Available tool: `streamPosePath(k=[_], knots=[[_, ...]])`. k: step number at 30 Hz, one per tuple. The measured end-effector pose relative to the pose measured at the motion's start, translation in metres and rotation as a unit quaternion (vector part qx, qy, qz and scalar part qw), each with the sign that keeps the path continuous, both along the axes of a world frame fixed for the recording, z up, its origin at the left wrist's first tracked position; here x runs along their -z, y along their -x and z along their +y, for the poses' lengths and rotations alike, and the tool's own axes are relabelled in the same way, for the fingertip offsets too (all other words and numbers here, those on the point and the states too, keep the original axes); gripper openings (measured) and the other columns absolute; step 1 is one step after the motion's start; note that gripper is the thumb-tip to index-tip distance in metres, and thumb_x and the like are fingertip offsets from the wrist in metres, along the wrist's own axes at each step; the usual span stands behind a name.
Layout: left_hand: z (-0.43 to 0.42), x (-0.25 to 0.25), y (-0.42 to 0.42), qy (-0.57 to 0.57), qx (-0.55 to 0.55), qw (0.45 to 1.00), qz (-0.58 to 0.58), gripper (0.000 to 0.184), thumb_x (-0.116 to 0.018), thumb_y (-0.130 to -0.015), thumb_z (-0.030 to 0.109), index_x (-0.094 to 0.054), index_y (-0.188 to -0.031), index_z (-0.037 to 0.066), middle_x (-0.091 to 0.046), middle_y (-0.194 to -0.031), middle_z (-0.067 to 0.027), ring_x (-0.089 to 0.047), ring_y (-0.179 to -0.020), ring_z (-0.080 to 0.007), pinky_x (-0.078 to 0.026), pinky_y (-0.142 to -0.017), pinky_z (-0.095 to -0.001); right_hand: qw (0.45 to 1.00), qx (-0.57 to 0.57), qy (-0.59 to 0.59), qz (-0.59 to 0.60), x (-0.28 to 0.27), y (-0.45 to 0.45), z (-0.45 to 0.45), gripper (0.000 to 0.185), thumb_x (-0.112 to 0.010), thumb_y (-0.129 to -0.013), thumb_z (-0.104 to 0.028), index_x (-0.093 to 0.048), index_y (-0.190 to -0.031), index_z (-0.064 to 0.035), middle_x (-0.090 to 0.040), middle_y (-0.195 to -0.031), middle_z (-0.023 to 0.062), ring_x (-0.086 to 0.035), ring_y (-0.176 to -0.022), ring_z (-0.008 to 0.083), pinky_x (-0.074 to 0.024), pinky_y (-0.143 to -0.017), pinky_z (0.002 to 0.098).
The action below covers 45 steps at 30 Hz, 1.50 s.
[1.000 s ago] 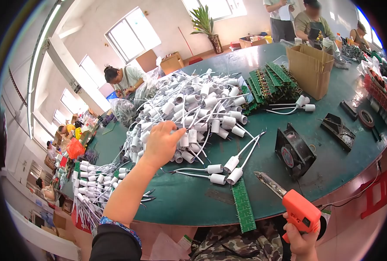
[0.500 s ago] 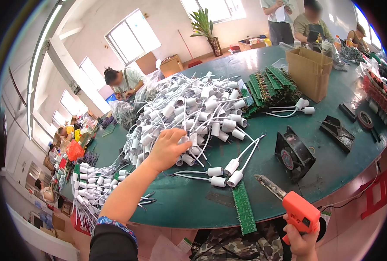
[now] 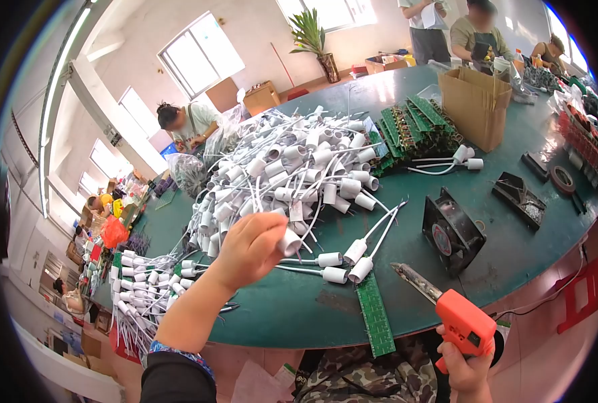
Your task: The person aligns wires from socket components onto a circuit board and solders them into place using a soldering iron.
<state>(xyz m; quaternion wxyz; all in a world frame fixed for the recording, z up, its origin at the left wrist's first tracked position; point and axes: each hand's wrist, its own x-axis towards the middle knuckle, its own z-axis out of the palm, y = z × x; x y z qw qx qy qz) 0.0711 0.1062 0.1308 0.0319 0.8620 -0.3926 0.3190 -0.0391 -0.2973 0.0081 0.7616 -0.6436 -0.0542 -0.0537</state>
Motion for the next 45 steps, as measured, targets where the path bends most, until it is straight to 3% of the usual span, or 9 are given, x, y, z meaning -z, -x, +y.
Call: streamPosePath(k=[4,7,11,16,19,25,29,45], knots=[[-0.034,-0.014,0.046,-0.011,0.006,0.995,0.095,0.048,-0.080,-0.072,0.007,-0.064,-0.117,0.013,-0.059,-0.092,-0.0076,-0.062,-0.077,-0.0288,-0.051,-0.065,-0.0407,0.999,0.005,-0.027,-0.016,0.002,0.001,0.006,0.049,-0.063,-0.085,0.001,-0.054,-0.133,0.0052,-0.071,-0.107,0.0158,-0.068,-0.077,0.0125,-0.0569,-0.068,0.0270],[-0.044,0.023,0.051,0.043,-0.015,0.970,0.237,0.047,-0.079,-0.076,0.007,-0.064,-0.120,0.012,-0.054,-0.088,-0.0072,-0.058,-0.073,-0.0281,-0.048,-0.062,-0.0407,1.000,-0.004,-0.027,-0.014,0.001,0.002,0.007,0.048,-0.063,-0.085,0.002,-0.054,-0.133,0.0051,-0.071,-0.108,0.0157,-0.068,-0.078,0.0126,-0.0566,-0.068,0.0271],[-0.045,0.082,0.044,0.103,0.033,0.947,0.303,0.038,-0.075,-0.080,0.006,-0.065,-0.117,0.011,-0.052,-0.092,-0.0092,-0.058,-0.081,-0.0287,-0.049,-0.068,-0.0403,0.999,-0.029,-0.014,-0.025,0.001,0.004,0.002,0.048,-0.063,-0.086,0.003,-0.055,-0.133,0.0046,-0.071,-0.108,0.0153,-0.067,-0.074,0.0122,-0.0552,-0.065,0.0266],[-0.065,0.107,0.043,0.221,0.049,0.935,0.272,0.028,-0.074,-0.081,-0.003,-0.062,-0.104,0.006,-0.060,-0.107,-0.0125,-0.062,-0.085,-0.0287,-0.053,-0.071,-0.0354,0.999,-0.029,-0.011,-0.030,-0.006,0.007,0.001,0.047,-0.065,-0.088,0.002,-0.054,-0.133,0.0045,-0.071,-0.108,0.0156,-0.066,-0.071,0.0114,-0.0538,-0.064,0.0262],[-0.070,0.111,0.041,0.235,0.040,0.940,0.245,0.028,-0.076,-0.081,-0.002,-0.062,-0.103,0.005,-0.062,-0.110,-0.0135,-0.064,-0.085,-0.0291,-0.053,-0.070,-0.0362,0.998,-0.054,-0.023,-0.012,-0.010,0.010,0.003,0.046,-0.065,-0.089,0.001,-0.054,-0.133,0.0048,-0.071,-0.108,0.0165,-0.066,-0.072,0.0119,-0.0543,-0.064,0.0267],[-0.075,0.115,0.039,0.225,0.025,0.956,0.190,0.025,-0.078,-0.079,0.001,-0.063,-0.099,0.005,-0.065,-0.103,-0.0133,-0.065,-0.081,-0.0301,-0.054,-0.067,-0.0382,0.993,-0.071,0.048,-0.080,0.004,0.011,0.000,0.044,-0.068,-0.085,0.000,-0.058,-0.128,0.0067,-0.072,-0.109,0.0186,-0.071,-0.083,0.0207,-0.0576,-0.076,0.0328],[-0.077,0.114,0.038,0.221,0.022,0.961,0.163,0.023,-0.078,-0.079,0.002,-0.064,-0.096,0.004,-0.065,-0.100,-0.0125,-0.065,-0.080,-0.0301,-0.053,-0.065,-0.0379,0.994,-0.103,0.015,-0.016,-0.011,0.011,0.004,0.036,-0.070,-0.081,0.000,-0.065,-0.116,0.0075,-0.072,-0.106,0.0183,-0.072,-0.090,0.0242,-0.0568,-0.083,0.0345],[-0.083,0.110,0.040,0.286,0.006,0.923,0.259,0.018,-0.074,-0.083,0.001,-0.061,-0.094,0.003,-0.065,-0.097,-0.0144,-0.065,-0.080,-0.0300,-0.053,-0.068,-0.0360,0.989,-0.143,0.010,-0.017,-0.006,0.007,0.010,0.029,-0.072,-0.081,0.000,-0.066,-0.109,0.0064,-0.072,-0.101,0.0184,-0.071,-0.090,0.0278,-0.0557,-0.084,0.0370]])
